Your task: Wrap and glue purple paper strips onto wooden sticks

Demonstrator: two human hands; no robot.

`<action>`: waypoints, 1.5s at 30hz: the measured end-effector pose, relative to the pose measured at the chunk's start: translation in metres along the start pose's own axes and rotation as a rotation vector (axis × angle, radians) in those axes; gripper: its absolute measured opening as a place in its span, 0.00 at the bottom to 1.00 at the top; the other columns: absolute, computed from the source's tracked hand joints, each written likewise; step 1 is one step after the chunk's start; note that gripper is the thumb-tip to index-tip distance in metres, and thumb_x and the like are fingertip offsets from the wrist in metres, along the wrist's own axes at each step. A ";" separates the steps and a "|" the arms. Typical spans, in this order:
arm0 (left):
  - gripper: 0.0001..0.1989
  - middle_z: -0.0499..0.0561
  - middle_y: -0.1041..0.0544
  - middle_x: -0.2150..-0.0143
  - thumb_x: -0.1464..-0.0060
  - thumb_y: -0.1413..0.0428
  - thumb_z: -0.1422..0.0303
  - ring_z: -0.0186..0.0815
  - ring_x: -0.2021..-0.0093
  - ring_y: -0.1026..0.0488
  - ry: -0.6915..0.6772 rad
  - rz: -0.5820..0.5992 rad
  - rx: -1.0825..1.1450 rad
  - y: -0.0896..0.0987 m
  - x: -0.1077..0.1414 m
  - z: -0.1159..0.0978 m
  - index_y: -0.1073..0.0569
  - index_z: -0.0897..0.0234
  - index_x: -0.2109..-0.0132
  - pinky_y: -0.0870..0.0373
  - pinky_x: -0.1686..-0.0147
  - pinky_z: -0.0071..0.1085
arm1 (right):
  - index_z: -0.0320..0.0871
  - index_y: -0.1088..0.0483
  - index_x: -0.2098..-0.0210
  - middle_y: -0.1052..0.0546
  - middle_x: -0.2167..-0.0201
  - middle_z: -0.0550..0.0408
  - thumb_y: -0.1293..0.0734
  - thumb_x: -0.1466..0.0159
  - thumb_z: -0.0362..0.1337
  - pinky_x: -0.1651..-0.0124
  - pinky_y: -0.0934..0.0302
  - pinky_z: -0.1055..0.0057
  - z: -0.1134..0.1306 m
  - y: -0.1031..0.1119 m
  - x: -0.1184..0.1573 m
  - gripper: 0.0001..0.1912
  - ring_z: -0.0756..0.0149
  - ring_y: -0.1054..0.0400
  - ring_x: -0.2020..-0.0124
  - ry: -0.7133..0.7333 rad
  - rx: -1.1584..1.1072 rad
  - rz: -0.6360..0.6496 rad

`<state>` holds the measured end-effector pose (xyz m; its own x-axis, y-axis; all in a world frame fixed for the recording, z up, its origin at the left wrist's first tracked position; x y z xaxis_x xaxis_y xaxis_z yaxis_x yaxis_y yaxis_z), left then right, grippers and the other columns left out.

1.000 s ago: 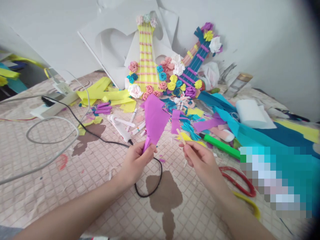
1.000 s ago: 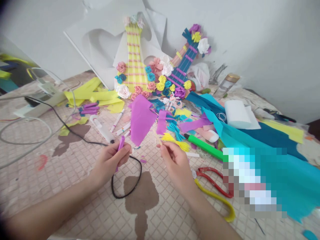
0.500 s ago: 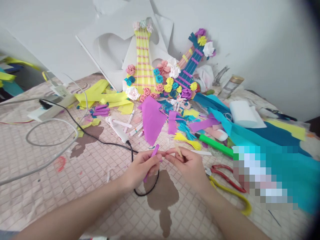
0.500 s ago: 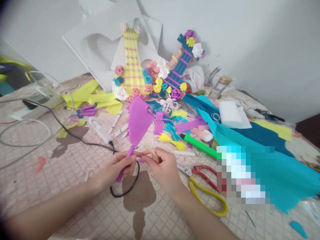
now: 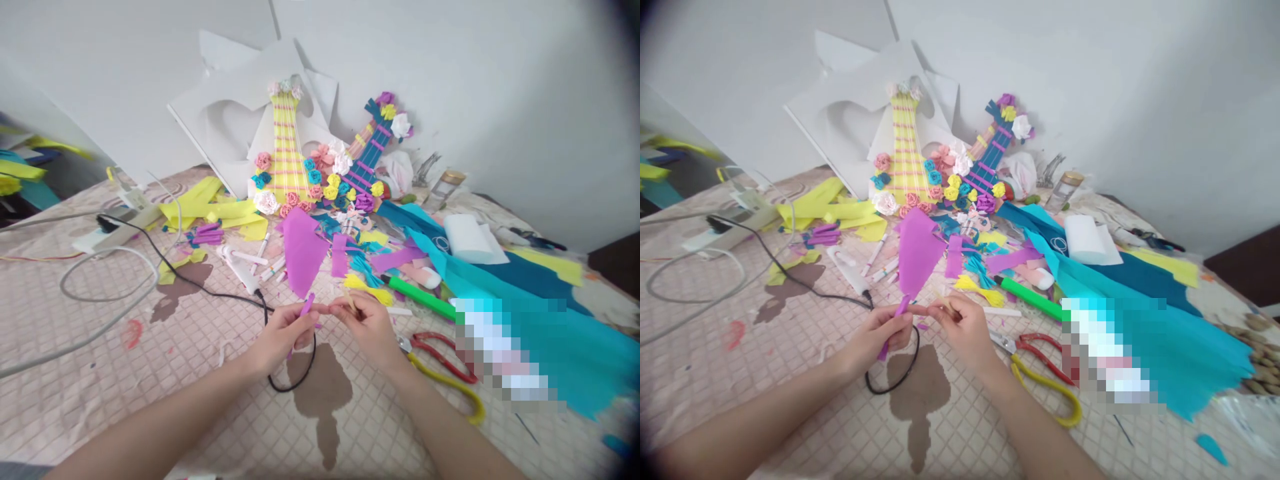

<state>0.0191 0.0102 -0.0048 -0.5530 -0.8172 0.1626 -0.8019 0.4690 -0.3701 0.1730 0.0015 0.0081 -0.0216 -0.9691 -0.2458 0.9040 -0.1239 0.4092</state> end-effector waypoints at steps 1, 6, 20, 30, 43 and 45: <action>0.21 0.38 0.47 0.85 0.50 0.45 0.61 0.23 0.84 0.51 0.005 0.009 -0.009 -0.001 0.000 0.000 0.27 0.74 0.53 0.56 0.82 0.25 | 0.44 0.37 0.83 0.43 0.83 0.62 0.35 0.42 0.41 0.70 0.50 0.69 0.001 0.000 0.000 0.15 0.68 0.46 0.76 0.019 0.016 -0.020; 0.25 0.37 0.44 0.86 0.48 0.46 0.60 0.24 0.86 0.47 0.002 -0.011 -0.208 -0.004 -0.001 0.002 0.32 0.73 0.48 0.52 0.83 0.24 | 0.45 0.47 0.83 0.45 0.82 0.62 0.38 0.41 0.41 0.70 0.53 0.69 -0.004 -0.003 -0.003 0.18 0.68 0.50 0.76 0.050 0.051 -0.121; 0.13 0.39 0.42 0.85 0.47 0.48 0.59 0.24 0.85 0.47 -0.101 0.013 -0.245 0.002 -0.005 0.008 0.35 0.65 0.70 0.52 0.83 0.23 | 0.45 0.26 0.60 0.33 0.71 0.57 0.34 0.44 0.37 0.63 0.42 0.69 -0.001 -0.008 -0.003 0.12 0.66 0.37 0.67 0.134 -0.145 0.093; 0.11 0.37 0.45 0.82 0.51 0.47 0.62 0.20 0.88 0.53 -0.024 0.101 0.010 -0.003 -0.013 0.011 0.37 0.65 0.66 0.61 0.87 0.22 | 0.44 0.25 0.58 0.30 0.68 0.55 0.33 0.44 0.38 0.64 0.40 0.69 -0.005 -0.015 -0.004 0.14 0.67 0.36 0.66 0.060 -0.281 0.088; 0.13 0.39 0.41 0.82 0.53 0.43 0.62 0.20 0.88 0.47 -0.126 0.073 0.096 -0.009 -0.026 0.003 0.38 0.65 0.72 0.56 0.87 0.21 | 0.37 0.25 0.65 0.41 0.87 0.65 0.30 0.49 0.45 0.82 0.52 0.74 -0.014 -0.020 -0.013 0.18 0.75 0.49 0.86 -0.060 -0.391 -0.229; 0.13 0.39 0.41 0.82 0.54 0.43 0.63 0.20 0.88 0.47 -0.146 0.058 0.124 -0.011 -0.031 -0.002 0.40 0.65 0.73 0.56 0.86 0.21 | 0.37 0.25 0.66 0.39 0.86 0.64 0.31 0.48 0.45 0.80 0.50 0.73 -0.010 -0.021 -0.017 0.17 0.74 0.48 0.85 -0.031 -0.368 -0.286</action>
<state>0.0446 0.0310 -0.0041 -0.5514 -0.8342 0.0069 -0.7310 0.4791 -0.4859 0.1588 0.0229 -0.0054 -0.2994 -0.9136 -0.2750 0.9512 -0.3082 -0.0116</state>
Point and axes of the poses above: each hand's wrist, its own x-axis away from the middle knuckle, its own y-axis out of the back of the hand, z = x × y, the point moved 3 cm from there along -x, towards the middle knuckle
